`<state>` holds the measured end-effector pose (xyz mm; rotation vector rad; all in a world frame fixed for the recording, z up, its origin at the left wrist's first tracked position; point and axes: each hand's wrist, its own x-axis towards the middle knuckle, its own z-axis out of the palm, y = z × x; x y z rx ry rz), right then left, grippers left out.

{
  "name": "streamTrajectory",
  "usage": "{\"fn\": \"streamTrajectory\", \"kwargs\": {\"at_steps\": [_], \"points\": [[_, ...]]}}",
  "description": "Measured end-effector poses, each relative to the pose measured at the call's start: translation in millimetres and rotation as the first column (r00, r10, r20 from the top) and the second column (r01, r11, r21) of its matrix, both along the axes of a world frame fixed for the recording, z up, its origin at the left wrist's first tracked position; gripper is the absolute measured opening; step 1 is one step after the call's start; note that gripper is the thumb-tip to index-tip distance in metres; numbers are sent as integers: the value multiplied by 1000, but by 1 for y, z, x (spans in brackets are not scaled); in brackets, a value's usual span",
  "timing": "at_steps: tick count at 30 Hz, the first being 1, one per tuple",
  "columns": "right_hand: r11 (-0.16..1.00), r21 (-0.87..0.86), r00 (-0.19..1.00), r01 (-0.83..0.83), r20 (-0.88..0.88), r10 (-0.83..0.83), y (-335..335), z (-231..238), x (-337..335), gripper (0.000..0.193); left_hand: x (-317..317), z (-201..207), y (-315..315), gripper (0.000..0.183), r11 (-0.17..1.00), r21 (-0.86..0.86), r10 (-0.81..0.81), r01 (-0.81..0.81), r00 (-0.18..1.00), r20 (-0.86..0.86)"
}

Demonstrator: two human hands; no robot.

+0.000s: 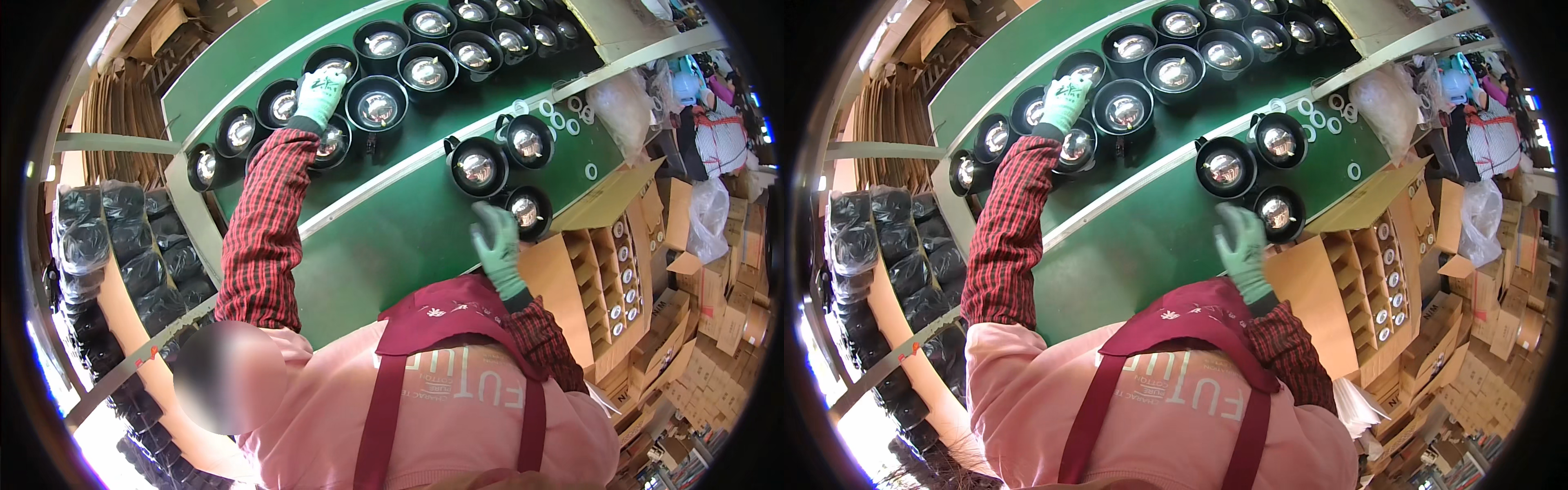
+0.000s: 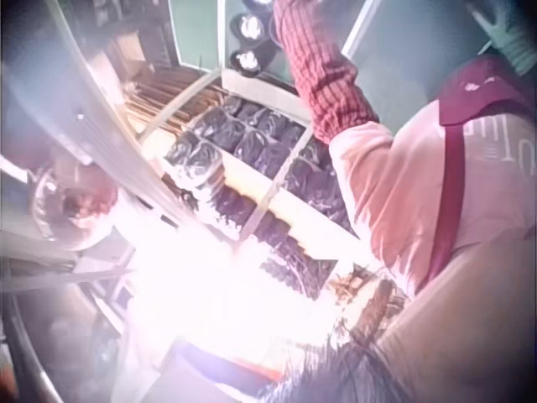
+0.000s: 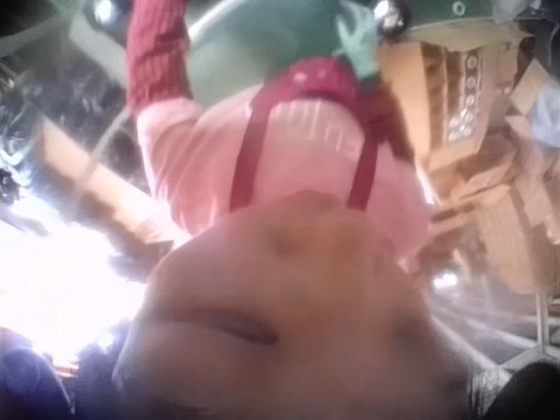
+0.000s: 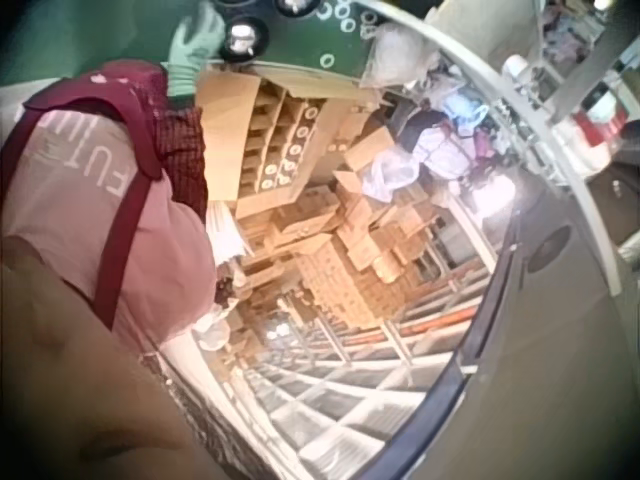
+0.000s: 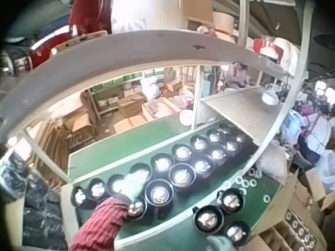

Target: The person assembles black kettles by placing white circular inserts into the kettle bodies and then placing the kettle lids on top. The person then places the assembled kettles into a cardboard box.

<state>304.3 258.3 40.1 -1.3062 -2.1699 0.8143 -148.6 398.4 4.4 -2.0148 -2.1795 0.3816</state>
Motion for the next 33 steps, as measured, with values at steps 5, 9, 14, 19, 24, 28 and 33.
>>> {"fn": "streamTrajectory", "kwargs": {"at_steps": [5, 9, 14, 19, 24, 28, 33], "points": [[939, 183, 899, 292, 284, -335, 24, -22, 75, 47, 106, 65, -25, 37, 833, 545, -359, 95, 843, 400], [983, 170, 904, 65, 406, -130, 13, -45, 103, 53, 242, 109, -25, 12, 961, 50, -184, 272, 491, 852], [975, 223, 910, 18, 401, -108, 14, -46, 89, 46, 346, 2, 8, 22, 917, 101, -326, 385, 580, 747], [968, 239, 910, 77, 379, -166, 9, -68, 90, 50, 338, 11, 30, 23, 953, -79, 93, 292, -35, 995], [982, 187, 893, 0, 442, -84, 8, -67, 99, 57, 309, 9, 5, 19, 755, 121, -571, 644, 556, 604], [968, 227, 887, -108, 462, -9, 6, -67, 104, 53, 262, 62, -96, 11, 647, 171, -763, 743, 633, 133], [936, 340, 910, -93, 410, -59, 6, -95, 114, 37, 203, 106, -240, 21, 885, 262, -451, 385, 847, 280]]}}
